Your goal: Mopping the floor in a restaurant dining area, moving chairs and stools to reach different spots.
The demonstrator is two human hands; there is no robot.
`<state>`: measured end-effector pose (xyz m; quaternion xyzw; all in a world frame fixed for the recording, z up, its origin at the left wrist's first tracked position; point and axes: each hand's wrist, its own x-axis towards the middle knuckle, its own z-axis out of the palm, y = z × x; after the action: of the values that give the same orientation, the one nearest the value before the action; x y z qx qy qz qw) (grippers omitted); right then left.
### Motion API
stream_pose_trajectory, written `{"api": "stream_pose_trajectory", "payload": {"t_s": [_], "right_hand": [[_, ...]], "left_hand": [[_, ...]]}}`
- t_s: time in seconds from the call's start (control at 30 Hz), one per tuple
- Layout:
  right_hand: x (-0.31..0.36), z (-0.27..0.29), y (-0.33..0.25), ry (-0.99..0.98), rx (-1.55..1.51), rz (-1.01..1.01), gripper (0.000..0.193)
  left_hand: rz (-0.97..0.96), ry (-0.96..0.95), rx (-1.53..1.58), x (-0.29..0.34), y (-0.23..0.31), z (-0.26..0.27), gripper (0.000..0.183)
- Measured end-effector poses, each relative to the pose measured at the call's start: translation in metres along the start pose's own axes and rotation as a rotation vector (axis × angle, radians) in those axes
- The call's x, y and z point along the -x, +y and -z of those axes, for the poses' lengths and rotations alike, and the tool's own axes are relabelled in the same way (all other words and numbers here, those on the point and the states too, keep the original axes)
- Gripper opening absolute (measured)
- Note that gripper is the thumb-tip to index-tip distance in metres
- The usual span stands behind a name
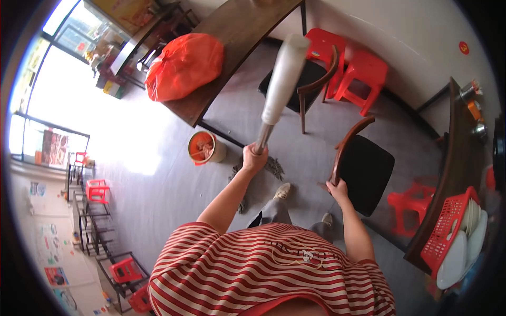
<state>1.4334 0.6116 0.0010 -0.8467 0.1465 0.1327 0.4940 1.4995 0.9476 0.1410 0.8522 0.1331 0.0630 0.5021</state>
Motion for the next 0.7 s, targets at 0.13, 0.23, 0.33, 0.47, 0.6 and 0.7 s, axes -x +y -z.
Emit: {"api": "stream_pose_trajectory", "payload": {"t_s": [0.13, 0.23, 0.33, 0.47, 0.6, 0.7], "right_hand": [[0.076, 0.029, 0.021, 0.177, 0.2, -0.085, 0.044], [0.162, 0.064, 0.063, 0.058, 0.144, -0.333, 0.047], [0.245, 0.058, 0.073, -0.159, 0.414, -0.533, 0.05], [0.366, 0.001, 0.086, -0.212, 0.418, -0.767, 0.059], [0.466, -0.059, 0.091, -0.122, 0.208, -1.044, 0.05], [0.548, -0.106, 0.096, 0.284, -0.458, -1.065, 0.047]], "left_hand": [[-0.042, -0.341, -0.125, -0.016, -0.022, 0.01, 0.027], [-0.138, -0.562, -0.2, -0.008, -0.02, 0.011, 0.029], [-0.322, -0.639, -0.235, 0.002, -0.031, -0.005, 0.028], [-0.154, -0.946, -0.193, 0.017, -0.014, -0.013, 0.027], [-0.145, -1.054, -0.257, 0.052, -0.028, -0.025, 0.026], [0.077, -1.225, -0.35, 0.09, -0.029, -0.034, 0.02]]}}
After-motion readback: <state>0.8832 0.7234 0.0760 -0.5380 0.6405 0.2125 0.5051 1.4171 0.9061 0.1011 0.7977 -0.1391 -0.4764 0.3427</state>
